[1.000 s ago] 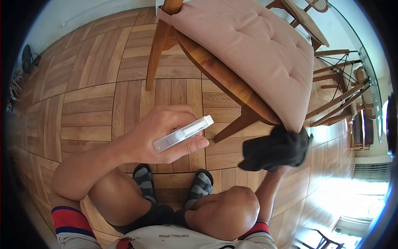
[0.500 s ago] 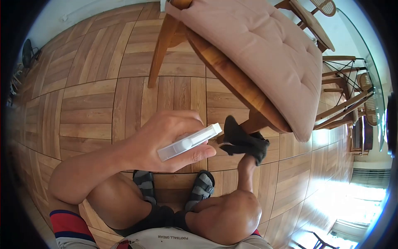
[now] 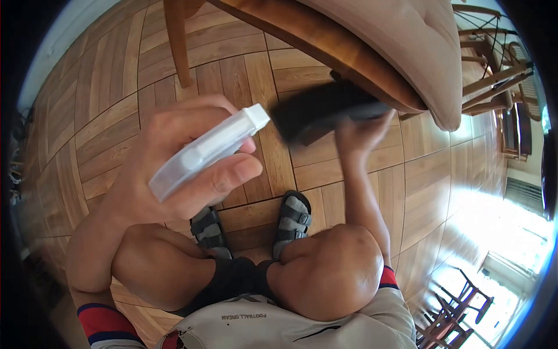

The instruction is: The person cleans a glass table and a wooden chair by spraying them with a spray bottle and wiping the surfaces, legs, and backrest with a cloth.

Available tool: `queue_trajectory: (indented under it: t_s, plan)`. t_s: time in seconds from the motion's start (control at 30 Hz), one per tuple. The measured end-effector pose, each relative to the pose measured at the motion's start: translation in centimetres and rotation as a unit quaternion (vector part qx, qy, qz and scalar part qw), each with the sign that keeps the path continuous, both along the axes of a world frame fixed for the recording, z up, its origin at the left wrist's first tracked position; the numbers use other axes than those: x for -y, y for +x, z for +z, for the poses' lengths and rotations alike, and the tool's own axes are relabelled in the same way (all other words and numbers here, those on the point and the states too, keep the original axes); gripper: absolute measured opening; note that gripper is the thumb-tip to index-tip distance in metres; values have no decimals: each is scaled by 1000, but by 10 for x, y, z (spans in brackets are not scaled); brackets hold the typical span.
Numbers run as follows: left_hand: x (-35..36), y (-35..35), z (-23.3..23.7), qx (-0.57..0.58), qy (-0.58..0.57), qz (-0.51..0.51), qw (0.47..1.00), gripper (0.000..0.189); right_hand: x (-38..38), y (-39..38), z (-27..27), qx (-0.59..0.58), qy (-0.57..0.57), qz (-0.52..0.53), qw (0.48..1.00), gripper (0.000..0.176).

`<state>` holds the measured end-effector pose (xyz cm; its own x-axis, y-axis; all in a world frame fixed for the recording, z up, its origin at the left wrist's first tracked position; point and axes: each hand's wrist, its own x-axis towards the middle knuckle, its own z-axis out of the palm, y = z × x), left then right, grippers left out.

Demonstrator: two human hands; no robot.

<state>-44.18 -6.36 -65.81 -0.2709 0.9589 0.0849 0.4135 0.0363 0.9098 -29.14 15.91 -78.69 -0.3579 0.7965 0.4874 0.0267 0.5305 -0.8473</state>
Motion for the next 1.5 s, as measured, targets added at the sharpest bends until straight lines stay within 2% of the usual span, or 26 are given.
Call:
queue_trajectory:
  t_s: [0.03, 0.13, 0.2, 0.27, 0.3, 0.37, 0.43, 0.5, 0.57, 0.67, 0.7, 0.73, 0.8, 0.83, 0.9, 0.93, 1.0, 1.1, 1.2, 1.3, 1.37, 1.4, 1.47, 1.5]
  plan:
    - [0, 1, -1, 2, 2, 8, 1000, 39, 1, -14, -11, 7, 87, -90, 992, 64]
    - [-1, 1, 0, 0, 10, 16, 1000, 39, 0, 0, -53, 51, 106, -101, 988, 61]
    - [-1, 3, 0, -3, 14, 15, 1000, 39, -1, 23, -111, 134, 24, -61, 989, 62]
    - [-4, 4, 1, 11, 36, 22, 999, 25, 6, 38, -164, 128, -70, -26, 989, 56]
    - [-4, 5, 2, 6, 39, 17, 999, 25, 7, 41, -164, 123, -68, -30, 990, 56]
    - [-6, 6, 3, 26, 11, 19, 999, 25, 10, 41, -169, 158, -161, -19, 974, 48]
    - [-9, 6, 3, 21, 3, 15, 1000, 27, 1, 26, -151, 66, -210, 1, 975, 43]
    - [-14, 5, 3, 16, -2, 5, 1000, 28, -12, 9, -91, -2, -176, 35, 984, 43]
    - [-15, 3, 3, 14, -29, 12, 999, 34, -20, 0, -19, 52, -44, 27, 997, 43]
    - [-17, 1, 0, 8, -38, 16, 999, 40, -14, -2, -2, 58, -36, 13, 998, 45]
    - [-18, 0, -3, 8, -42, 10, 999, 40, -11, -1, -11, 26, -106, 14, 994, 48]
    - [-18, -1, -5, 9, -36, 23, 999, 41, -13, 0, -25, 26, -110, 11, 994, 48]
    - [-19, -1, -8, 8, -36, 30, 999, 43, -15, 2, -64, -17, -42, 13, 999, 49]
    - [-20, -1, -7, 12, -46, 35, 998, 43, -12, 5, -84, -20, -45, 7, 999, 49]
    - [-22, -1, -6, 9, -55, 33, 998, 44, -8, 11, -127, -4, -114, 9, 993, 49]
    - [-23, -2, -6, 9, -62, 34, 997, 44, -6, 16, -151, -9, -113, 3, 994, 49]
    - [-25, 0, -7, 4, -65, 25, 998, 45, -2, 30, -195, 51, -177, 24, 983, 45]
    - [-27, 4, -7, 25, -70, 56, 996, 46, 1, 39, -214, 98, -188, 6, 977, 42]
    - [-27, 5, -6, 24, -85, 62, 994, 48, 5, 31, -161, 74, -224, -3, 972, 41]
    - [-27, 5, -6, 29, -100, 67, 992, 51, -10, 11, -64, 3, -162, 45, 986, 46]
    - [-29, 7, -3, 15, -98, 64, 993, 51, -16, 0, 12, -17, -173, 67, 982, 44]
    - [-29, 9, -2, 6, -97, 65, 993, 50, -19, -4, 23, -22, -171, 65, 983, 44]
    - [-30, 10, 1, -3, -92, 61, 994, 51, -26, -12, 39, -25, -60, 92, 994, 39]
    - [-29, 11, 2, 2, -92, 64, 994, 51, -23, -12, 49, -39, -80, 96, 991, 36]
